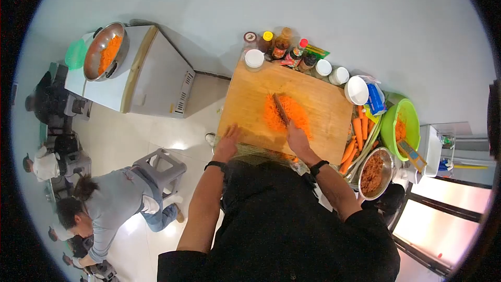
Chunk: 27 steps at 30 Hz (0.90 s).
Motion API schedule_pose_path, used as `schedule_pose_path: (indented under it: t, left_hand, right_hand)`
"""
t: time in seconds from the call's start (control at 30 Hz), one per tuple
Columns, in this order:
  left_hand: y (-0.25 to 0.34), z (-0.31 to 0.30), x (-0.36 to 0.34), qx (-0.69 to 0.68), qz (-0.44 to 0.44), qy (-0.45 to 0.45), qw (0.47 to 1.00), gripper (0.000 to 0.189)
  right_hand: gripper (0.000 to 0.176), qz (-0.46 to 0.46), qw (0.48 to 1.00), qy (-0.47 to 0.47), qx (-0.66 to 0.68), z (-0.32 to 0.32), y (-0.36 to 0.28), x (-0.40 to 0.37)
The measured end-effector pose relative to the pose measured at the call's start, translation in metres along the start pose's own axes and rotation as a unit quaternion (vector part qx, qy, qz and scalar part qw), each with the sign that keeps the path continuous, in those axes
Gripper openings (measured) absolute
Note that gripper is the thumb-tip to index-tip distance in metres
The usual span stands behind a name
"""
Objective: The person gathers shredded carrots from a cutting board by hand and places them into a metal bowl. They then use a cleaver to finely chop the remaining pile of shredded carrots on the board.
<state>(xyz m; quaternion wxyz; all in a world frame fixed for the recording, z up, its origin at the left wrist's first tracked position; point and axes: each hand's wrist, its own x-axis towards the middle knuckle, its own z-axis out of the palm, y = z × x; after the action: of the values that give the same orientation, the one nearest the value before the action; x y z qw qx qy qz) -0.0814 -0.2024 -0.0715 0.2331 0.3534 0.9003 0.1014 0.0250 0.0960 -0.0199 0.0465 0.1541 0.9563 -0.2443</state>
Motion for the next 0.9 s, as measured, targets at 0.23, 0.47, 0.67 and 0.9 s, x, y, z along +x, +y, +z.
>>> schedule_pose_path:
  t: [0.23, 0.47, 0.67, 0.9]
  left_hand:
    - [-0.002, -0.011, 0.000, -0.049, -0.019, -0.023, 0.998, 0.078]
    - [0.012, -0.027, 0.000, 0.002, -0.046, -0.061, 0.997, 0.076]
    - [-0.007, 0.001, 0.008, 0.025, -0.011, -0.029, 0.999, 0.077]
    - [-0.013, 0.018, 0.005, 0.037, 0.023, -0.041, 0.998, 0.080]
  right_hand:
    - [0.045, 0.023, 0.996, -0.079, -0.028, -0.009, -0.022, 0.007]
    - [0.043, 0.026, 0.989, -0.136, -0.046, -0.025, -0.039, 0.008]
    - [0.042, 0.025, 0.994, -0.105, -0.016, -0.014, -0.033, 0.004]
    - [0.040, 0.064, 0.990, -0.074, 0.105, -0.001, -0.011, -0.002]
